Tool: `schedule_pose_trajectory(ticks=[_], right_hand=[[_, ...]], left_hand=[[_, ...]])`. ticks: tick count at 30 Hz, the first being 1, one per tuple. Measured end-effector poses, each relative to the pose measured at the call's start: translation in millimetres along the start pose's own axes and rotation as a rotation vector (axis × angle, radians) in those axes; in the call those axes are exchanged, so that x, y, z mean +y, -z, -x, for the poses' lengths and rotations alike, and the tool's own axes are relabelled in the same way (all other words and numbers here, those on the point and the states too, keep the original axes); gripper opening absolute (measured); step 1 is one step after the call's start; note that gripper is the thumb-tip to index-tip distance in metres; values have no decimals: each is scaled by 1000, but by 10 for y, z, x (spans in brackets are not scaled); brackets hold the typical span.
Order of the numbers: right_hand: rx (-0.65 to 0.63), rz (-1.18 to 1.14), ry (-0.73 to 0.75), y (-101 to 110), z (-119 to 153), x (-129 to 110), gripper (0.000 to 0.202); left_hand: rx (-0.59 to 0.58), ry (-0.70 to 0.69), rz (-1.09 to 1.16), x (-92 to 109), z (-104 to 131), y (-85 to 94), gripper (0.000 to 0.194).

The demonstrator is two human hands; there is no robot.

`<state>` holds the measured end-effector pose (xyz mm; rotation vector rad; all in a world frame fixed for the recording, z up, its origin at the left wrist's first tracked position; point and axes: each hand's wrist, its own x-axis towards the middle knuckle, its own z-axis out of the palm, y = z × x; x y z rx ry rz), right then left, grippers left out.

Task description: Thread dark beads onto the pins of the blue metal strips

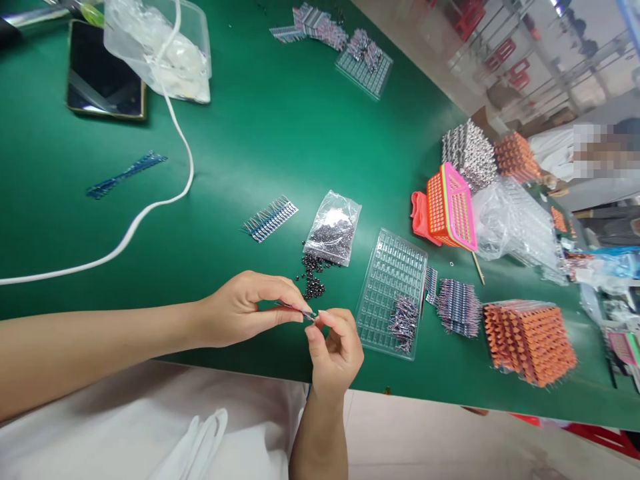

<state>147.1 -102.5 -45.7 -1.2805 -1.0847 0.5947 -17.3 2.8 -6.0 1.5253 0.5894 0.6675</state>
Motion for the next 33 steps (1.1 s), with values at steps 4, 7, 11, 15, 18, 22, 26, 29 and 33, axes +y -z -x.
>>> schedule_pose_trajectory(ticks=[4, 7, 11, 15, 18, 22, 26, 29, 33], right_hand=[[17, 114, 70, -5, 28, 6, 19], [3, 187, 101, 10, 48, 17, 17], [-4, 180, 114, 14, 52, 17, 21], [-8, 177, 110, 8, 47, 7, 22], [-7, 193, 105, 7, 48, 2, 19], [-3, 233, 99, 2, 42, -11, 16], [-7, 177, 102, -12, 25, -30, 23], [-11, 153, 97, -19, 18, -35, 25], [-9, 148, 93, -23, 21, -30, 24]], left_hand=[[30, -178, -43, -61, 7, -20, 12], [57, -326, -61, -115, 5, -32, 13], [59, -407, -97, -145, -8, -36, 15], [59, -405, -122, -133, -7, -37, 15], [70, -360, -148, -111, 4, -37, 12], [90, -303, -183, -76, 10, -41, 11], [100, -271, -209, -51, 12, -45, 9], [115, -258, -220, -47, 18, -47, 8], [136, -252, -213, -51, 28, -52, 9]])
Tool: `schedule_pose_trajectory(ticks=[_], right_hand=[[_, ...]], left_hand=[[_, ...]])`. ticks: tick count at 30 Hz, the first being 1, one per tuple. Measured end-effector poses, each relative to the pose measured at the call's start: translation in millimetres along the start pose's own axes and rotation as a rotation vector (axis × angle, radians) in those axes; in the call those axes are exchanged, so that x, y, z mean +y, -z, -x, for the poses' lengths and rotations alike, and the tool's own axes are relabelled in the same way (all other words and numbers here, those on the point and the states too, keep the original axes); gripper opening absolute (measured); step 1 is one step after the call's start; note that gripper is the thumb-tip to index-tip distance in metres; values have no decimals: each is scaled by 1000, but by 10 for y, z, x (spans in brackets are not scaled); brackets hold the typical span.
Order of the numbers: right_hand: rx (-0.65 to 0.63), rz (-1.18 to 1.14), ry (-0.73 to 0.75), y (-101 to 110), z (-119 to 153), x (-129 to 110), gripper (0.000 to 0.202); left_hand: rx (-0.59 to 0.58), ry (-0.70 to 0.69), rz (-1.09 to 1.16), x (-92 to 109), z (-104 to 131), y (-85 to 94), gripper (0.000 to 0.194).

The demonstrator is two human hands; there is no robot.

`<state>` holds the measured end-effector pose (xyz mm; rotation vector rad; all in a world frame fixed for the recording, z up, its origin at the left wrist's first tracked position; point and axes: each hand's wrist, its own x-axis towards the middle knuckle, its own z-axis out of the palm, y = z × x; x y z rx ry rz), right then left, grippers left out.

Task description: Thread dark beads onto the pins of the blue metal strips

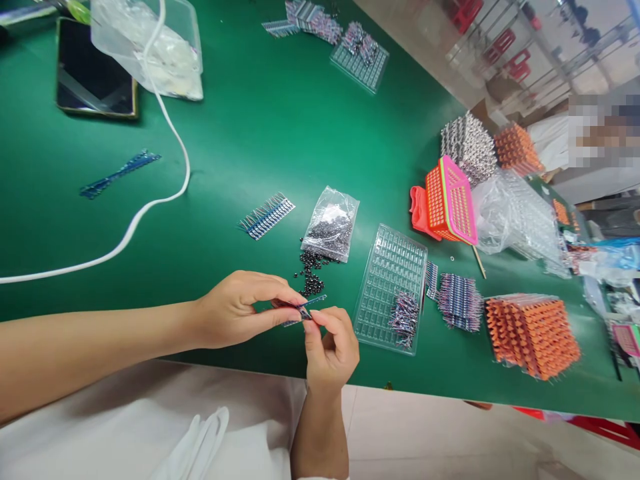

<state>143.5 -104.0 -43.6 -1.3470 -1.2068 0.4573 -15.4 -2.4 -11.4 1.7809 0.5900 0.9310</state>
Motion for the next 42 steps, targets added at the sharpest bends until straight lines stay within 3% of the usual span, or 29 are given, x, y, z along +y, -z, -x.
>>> schedule_pose_trajectory(ticks=[8, 14, 20, 25, 30, 35, 42], right_hand=[[-6, -3, -16, -8, -9, -4, 17], [-63, -93, -131, 5, -23, 5, 10], [-98, -42, -226, 42, -27, -13, 9], [-112, -89, -266, 49, -39, -15, 12], [-128, -175, -297, 44, -39, 4, 7], [-56, -146, -320, 33, -47, -12, 4], [-73, -158, -323, 50, -56, 13, 9]], left_hand=[[-24, 169, 64, 20, -1, 2, 16], [-94, 428, 179, 41, -26, 10, 23], [-116, 570, 296, 10, -50, 12, 27], [-113, 574, 324, -13, -51, 10, 28], [-125, 515, 198, 12, -47, 19, 24], [-158, 533, 244, 25, -59, 27, 34], [-206, 504, 196, 26, -97, 51, 15]])
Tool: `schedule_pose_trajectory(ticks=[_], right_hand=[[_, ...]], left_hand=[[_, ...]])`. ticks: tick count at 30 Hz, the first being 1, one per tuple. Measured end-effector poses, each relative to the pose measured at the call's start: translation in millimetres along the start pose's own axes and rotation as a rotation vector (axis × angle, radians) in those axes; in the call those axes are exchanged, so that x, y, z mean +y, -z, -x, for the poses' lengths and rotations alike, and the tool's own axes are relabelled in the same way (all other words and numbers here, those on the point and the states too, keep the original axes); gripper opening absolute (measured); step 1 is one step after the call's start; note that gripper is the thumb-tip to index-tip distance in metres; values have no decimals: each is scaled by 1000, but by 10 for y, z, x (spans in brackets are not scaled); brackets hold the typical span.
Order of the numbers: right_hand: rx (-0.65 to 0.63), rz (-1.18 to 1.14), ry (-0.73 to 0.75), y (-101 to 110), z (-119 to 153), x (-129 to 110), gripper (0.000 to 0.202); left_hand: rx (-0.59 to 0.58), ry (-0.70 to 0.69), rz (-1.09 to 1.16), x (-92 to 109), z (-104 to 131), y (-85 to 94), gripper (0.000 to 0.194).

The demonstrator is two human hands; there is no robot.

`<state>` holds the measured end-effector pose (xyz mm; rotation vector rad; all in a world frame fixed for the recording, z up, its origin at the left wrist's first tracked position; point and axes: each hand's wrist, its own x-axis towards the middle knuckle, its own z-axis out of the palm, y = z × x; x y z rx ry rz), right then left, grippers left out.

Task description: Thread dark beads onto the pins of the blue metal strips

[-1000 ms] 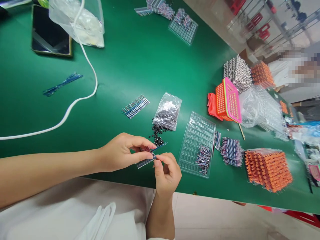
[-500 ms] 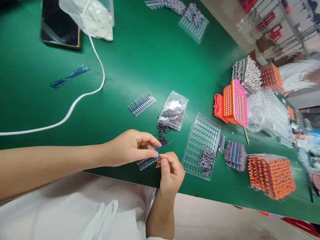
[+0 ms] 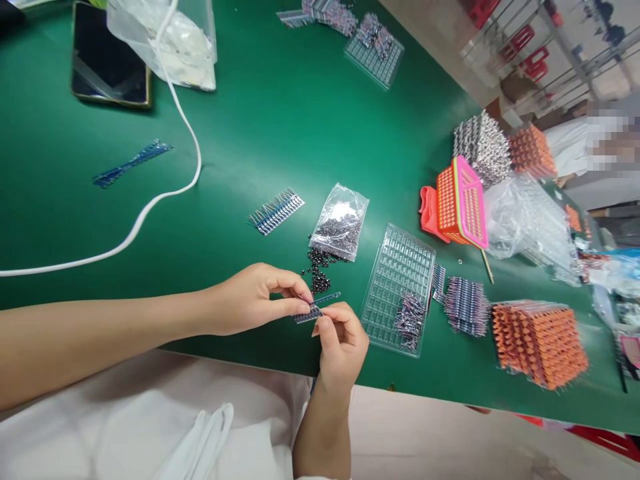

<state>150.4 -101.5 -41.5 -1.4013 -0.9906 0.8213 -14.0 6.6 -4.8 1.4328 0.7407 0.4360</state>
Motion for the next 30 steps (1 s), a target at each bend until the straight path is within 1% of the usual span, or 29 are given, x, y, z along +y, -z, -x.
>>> schedule_pose_trajectory(ticks=[4, 8, 11, 12, 14, 16, 17, 19, 20, 21, 24, 26, 28, 30], right_hand=[[-72, -80, -34, 21, -23, 26, 12], [-100, -93, -93, 4, -34, 19, 23], [-101, -103, -101, -11, -11, 0, 20], [-89, -78, -84, 0, 3, -10, 16], [-29, 51, -13, 75, 32, -39, 10], [88, 263, 90, 245, 40, -79, 8], [172, 379, 143, 368, 30, -101, 8], [340, 598, 203, 672, -31, -142, 12], [395, 702, 213, 839, -80, -156, 14], [422, 799, 211, 1006, -139, -163, 16], [409, 971, 224, 1437, -344, -135, 20], [390, 1079, 228, 1612, -462, -79, 27], [390, 1184, 257, 1671, -525, -23, 36], [398, 1246, 289, 1603, -513, 6, 40]], left_hand=[[-43, -90, -133, 21, 22, 31, 18], [-116, -193, -192, 27, 40, 48, 20], [-78, -187, -184, 3, 26, 52, 21], [-57, -167, -176, -10, 17, 54, 23], [-21, -120, -151, -35, -4, 64, 24], [20, -70, -112, -52, -21, 80, 26], [42, -46, -89, -56, -26, 89, 26], [79, 0, -51, -52, -31, 103, 28], [94, 18, -39, -46, -32, 108, 28], [106, 32, -32, -39, -32, 111, 29], [134, 42, -5, -19, -36, 115, 28], [150, 30, 22, -17, -43, 116, 27], [167, 26, 47, -25, -55, 118, 25], [183, 32, 64, -39, -69, 120, 25]])
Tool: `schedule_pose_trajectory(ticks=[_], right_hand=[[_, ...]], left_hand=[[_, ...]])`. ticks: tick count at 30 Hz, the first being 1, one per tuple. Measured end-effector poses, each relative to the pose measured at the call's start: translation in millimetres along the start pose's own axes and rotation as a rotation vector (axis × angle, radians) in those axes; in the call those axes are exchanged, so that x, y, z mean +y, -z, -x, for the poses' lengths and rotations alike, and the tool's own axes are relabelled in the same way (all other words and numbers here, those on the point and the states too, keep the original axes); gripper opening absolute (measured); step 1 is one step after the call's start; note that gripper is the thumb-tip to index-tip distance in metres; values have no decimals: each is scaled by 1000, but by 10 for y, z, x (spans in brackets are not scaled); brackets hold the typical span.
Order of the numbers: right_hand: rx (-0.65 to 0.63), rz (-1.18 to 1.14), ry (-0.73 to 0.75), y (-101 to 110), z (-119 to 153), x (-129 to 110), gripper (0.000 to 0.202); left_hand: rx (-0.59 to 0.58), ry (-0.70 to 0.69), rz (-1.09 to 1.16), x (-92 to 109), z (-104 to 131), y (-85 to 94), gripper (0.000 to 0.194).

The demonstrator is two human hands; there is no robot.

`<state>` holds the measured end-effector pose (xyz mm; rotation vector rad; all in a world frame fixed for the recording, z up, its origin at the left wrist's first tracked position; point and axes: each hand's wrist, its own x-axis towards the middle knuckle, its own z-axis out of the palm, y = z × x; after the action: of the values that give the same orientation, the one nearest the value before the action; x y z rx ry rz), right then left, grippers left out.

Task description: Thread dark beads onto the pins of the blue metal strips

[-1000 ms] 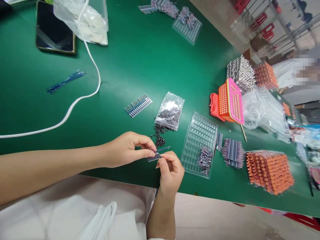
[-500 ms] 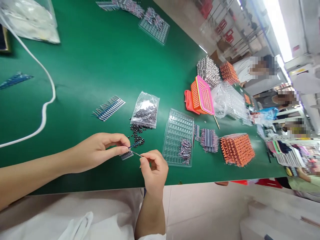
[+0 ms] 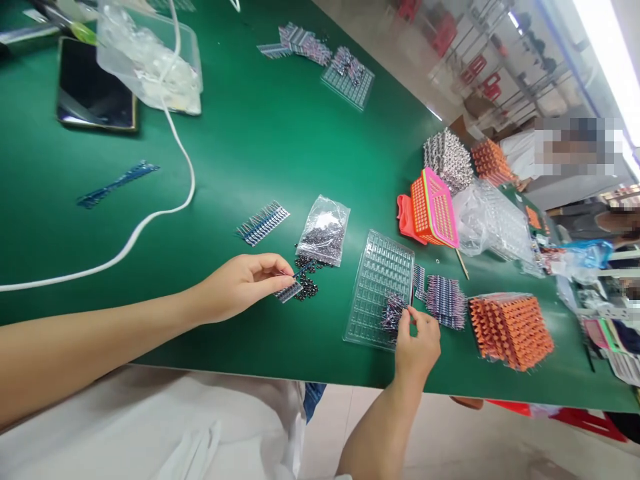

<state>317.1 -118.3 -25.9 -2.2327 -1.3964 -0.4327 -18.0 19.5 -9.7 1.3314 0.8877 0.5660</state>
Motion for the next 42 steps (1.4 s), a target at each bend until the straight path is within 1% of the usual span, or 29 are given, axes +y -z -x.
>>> schedule_pose_trajectory(ticks=[2, 4, 6, 8, 10, 12, 16, 20, 28, 32, 37, 42], right_hand=[[8, -16, 30, -11, 94, -180, 36], [-10, -105, 92, -15, 223, -449, 26], [-96, -240, 213, -39, 348, -747, 18], [-243, -345, 338, -91, 440, -1010, 18], [-334, -370, 396, -156, 488, -1195, 20], [-366, -353, 421, -214, 499, -1295, 21], [-385, -291, 462, -270, 491, -1342, 22], [-386, -244, 483, -276, 513, -1338, 23], [-350, -285, 493, -291, 541, -1308, 21], [-367, -255, 524, -282, 483, -1321, 17], [-428, -178, 601, -249, 345, -1370, 12], [-454, -123, 625, -312, 230, -1435, 10]], left_hand=[[11, 7, 17, -12, -12, -2, 24], [8, 5, 42, -19, -19, -7, 22], [0, 12, 74, -20, -21, -14, 20], [-7, 19, 94, -18, -21, -19, 19], [-6, 18, 96, -17, -22, -20, 18], [-5, 8, 96, -17, -24, -17, 17], [-10, 0, 105, -13, -26, -11, 19], [-25, 31, 100, 6, -14, -10, 20], [-30, 28, 85, -4, -18, -14, 19], [-32, 31, 59, -4, -26, -8, 18], [-41, 33, 62, 5, -21, -9, 18], [-53, 14, 63, 11, -17, -6, 17]])
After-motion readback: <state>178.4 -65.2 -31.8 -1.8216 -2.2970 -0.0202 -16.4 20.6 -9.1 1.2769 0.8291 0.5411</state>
